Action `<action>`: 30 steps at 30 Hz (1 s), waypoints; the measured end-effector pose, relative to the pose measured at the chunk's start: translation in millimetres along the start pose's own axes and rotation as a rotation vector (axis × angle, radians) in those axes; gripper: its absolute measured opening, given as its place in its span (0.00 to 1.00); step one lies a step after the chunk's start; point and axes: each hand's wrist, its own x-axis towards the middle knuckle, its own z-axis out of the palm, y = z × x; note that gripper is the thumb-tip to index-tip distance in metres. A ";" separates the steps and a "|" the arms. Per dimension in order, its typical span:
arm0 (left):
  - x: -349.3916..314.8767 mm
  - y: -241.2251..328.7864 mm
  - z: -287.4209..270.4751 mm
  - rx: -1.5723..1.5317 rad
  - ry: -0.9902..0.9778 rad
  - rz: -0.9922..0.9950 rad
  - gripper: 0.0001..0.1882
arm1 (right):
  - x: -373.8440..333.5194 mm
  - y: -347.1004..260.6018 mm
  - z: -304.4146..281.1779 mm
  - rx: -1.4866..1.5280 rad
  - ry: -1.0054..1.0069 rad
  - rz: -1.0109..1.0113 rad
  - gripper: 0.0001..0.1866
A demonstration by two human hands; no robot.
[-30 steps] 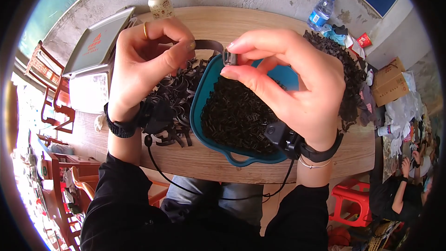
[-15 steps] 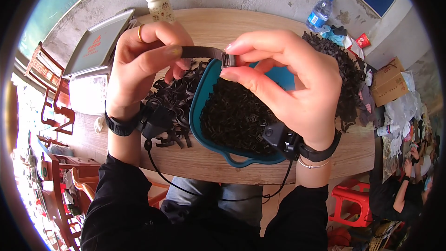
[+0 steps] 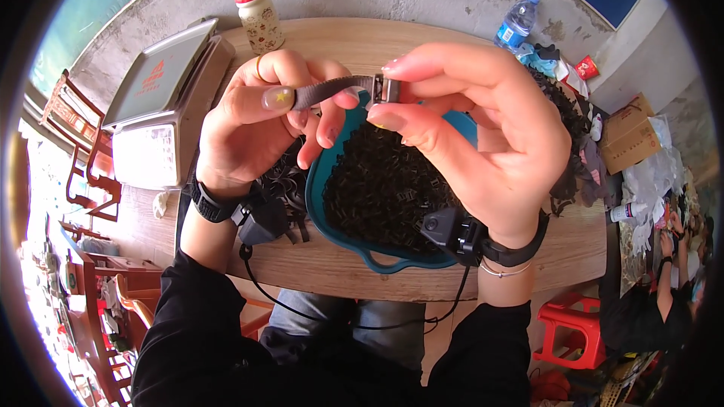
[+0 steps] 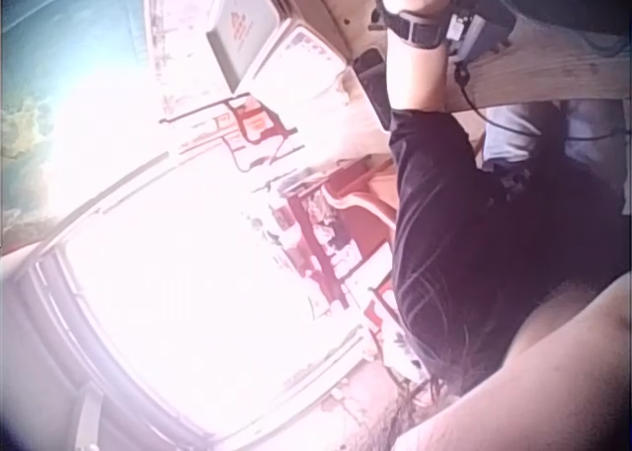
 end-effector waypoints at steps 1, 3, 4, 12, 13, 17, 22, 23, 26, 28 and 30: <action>0.2 -0.2 -0.5 -0.006 0.003 -0.001 0.12 | -0.1 0.3 0.4 0.008 -0.006 0.001 0.13; 0.7 -0.4 -0.5 -0.012 0.005 -0.002 0.12 | -0.1 0.2 0.6 0.015 -0.012 0.001 0.13; 1.0 -0.7 -0.2 -0.032 0.001 -0.002 0.12 | -0.1 -0.2 0.5 0.020 -0.022 0.012 0.13; 0.8 -2.7 2.0 -0.154 -0.012 -0.044 0.12 | -0.3 -1.6 1.0 0.004 -0.032 0.004 0.14; 0.3 -2.9 2.5 -0.192 -0.008 -0.047 0.12 | -0.1 -3.0 3.3 0.015 -0.004 0.028 0.14; -1.1 -4.4 4.6 -0.315 -0.032 -0.107 0.11 | -1.2 -2.0 3.5 0.059 -0.002 0.062 0.14; -2.9 -8.8 7.3 -0.288 -0.056 -0.071 0.09 | -0.4 -5.5 4.0 0.141 -0.007 0.141 0.14; -3.6 -5.4 8.9 -0.170 -0.031 -0.100 0.09 | -0.7 -5.5 3.7 0.169 -0.009 0.152 0.14; -4.0 0.1 15.9 0.027 0.024 -0.123 0.08 | -2.1 -2.4 3.1 0.156 -0.028 0.119 0.13; -5.3 2.3 15.2 0.118 -0.019 -0.101 0.07 | -0.4 -3.3 6.5 0.134 -0.038 0.110 0.13; -8.0 1.6 14.1 0.097 -0.060 -0.047 0.07 | 0.3 -3.3 8.6 0.110 -0.048 0.104 0.13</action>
